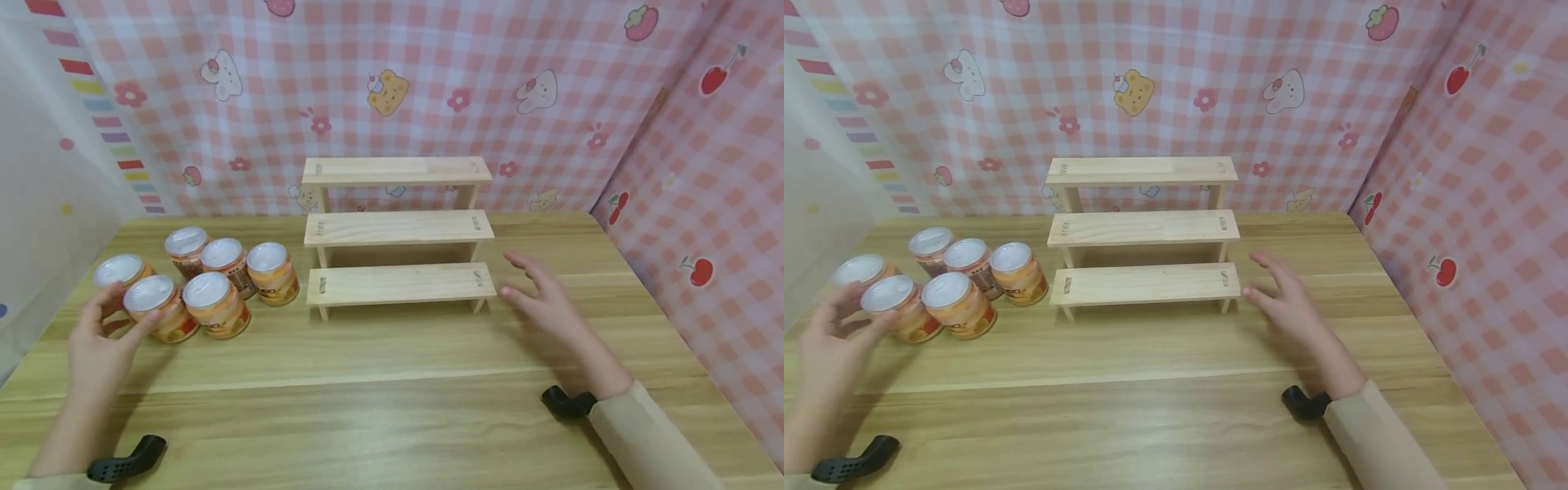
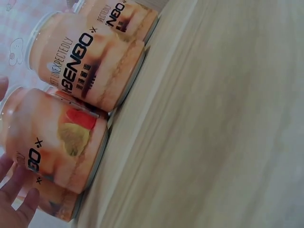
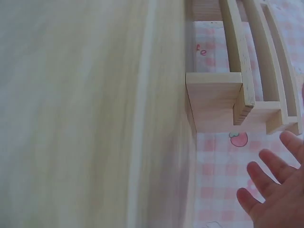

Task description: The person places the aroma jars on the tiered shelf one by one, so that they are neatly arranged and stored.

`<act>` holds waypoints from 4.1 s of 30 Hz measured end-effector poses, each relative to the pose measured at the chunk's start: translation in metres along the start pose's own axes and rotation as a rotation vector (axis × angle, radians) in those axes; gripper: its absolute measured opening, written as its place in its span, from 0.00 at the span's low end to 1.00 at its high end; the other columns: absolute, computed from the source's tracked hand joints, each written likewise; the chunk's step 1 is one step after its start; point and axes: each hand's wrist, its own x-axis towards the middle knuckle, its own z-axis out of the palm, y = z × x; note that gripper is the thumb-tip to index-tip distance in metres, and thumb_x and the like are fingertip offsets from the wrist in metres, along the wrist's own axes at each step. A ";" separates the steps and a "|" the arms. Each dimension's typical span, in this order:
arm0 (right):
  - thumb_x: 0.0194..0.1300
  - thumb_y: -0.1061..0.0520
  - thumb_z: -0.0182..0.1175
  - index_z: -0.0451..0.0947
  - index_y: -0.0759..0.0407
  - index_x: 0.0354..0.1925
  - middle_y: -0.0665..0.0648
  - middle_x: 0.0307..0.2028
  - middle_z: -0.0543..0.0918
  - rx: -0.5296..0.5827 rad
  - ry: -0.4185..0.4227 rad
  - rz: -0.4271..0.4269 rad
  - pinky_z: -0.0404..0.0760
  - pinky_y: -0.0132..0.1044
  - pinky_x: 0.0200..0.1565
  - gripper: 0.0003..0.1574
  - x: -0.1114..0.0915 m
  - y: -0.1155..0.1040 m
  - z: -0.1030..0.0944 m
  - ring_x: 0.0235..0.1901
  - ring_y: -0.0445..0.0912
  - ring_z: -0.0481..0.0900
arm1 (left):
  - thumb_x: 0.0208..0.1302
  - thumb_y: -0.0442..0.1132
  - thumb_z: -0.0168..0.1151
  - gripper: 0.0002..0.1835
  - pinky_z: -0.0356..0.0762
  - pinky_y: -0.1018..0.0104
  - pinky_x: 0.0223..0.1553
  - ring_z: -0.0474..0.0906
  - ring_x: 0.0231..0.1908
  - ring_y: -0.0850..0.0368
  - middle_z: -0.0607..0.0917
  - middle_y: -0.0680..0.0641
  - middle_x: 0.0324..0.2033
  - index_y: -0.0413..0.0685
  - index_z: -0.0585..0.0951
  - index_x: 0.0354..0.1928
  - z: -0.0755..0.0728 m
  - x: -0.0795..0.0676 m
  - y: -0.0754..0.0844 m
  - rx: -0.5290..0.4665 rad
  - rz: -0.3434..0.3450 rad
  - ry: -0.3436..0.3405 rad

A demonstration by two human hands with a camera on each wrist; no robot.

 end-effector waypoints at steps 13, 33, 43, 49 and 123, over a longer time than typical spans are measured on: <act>0.61 0.66 0.63 0.56 0.69 0.69 0.70 0.64 0.65 0.234 -0.107 0.012 0.61 0.59 0.62 0.42 0.015 0.021 0.019 0.61 0.64 0.64 | 0.53 0.27 0.70 0.36 0.70 0.86 0.40 0.71 0.46 0.69 0.75 0.60 0.51 0.51 0.71 0.65 0.005 -0.002 -0.004 -0.020 -0.126 -0.018; 0.61 0.67 0.63 0.52 0.66 0.72 0.74 0.60 0.68 0.284 -0.158 0.040 0.62 0.58 0.61 0.47 0.022 0.030 0.028 0.60 0.66 0.65 | 0.48 0.26 0.73 0.37 0.72 0.85 0.37 0.73 0.44 0.66 0.76 0.58 0.48 0.49 0.75 0.63 0.015 -0.006 -0.009 -0.033 -0.088 0.026; 0.62 0.66 0.63 0.52 0.66 0.72 0.73 0.60 0.68 0.316 -0.158 0.064 0.61 0.58 0.61 0.46 0.022 0.029 0.027 0.60 0.64 0.65 | 0.47 0.25 0.73 0.36 0.73 0.85 0.37 0.73 0.43 0.67 0.75 0.59 0.46 0.48 0.76 0.61 0.014 -0.005 -0.010 -0.025 -0.061 0.019; 0.62 0.65 0.63 0.52 0.64 0.72 0.71 0.62 0.67 0.344 -0.165 0.099 0.60 0.58 0.62 0.46 0.023 0.028 0.028 0.61 0.62 0.65 | 0.47 0.25 0.74 0.35 0.73 0.85 0.36 0.72 0.44 0.66 0.74 0.58 0.46 0.47 0.77 0.61 0.012 -0.006 -0.007 -0.014 -0.034 -0.004; 0.61 0.67 0.63 0.61 0.67 0.67 0.69 0.58 0.71 0.393 -0.118 0.094 0.69 0.37 0.55 0.39 0.019 0.029 0.033 0.56 0.58 0.69 | 0.47 0.30 0.75 0.29 0.76 0.76 0.38 0.75 0.45 0.58 0.78 0.53 0.46 0.48 0.79 0.56 0.079 0.039 0.193 -0.228 0.272 -0.195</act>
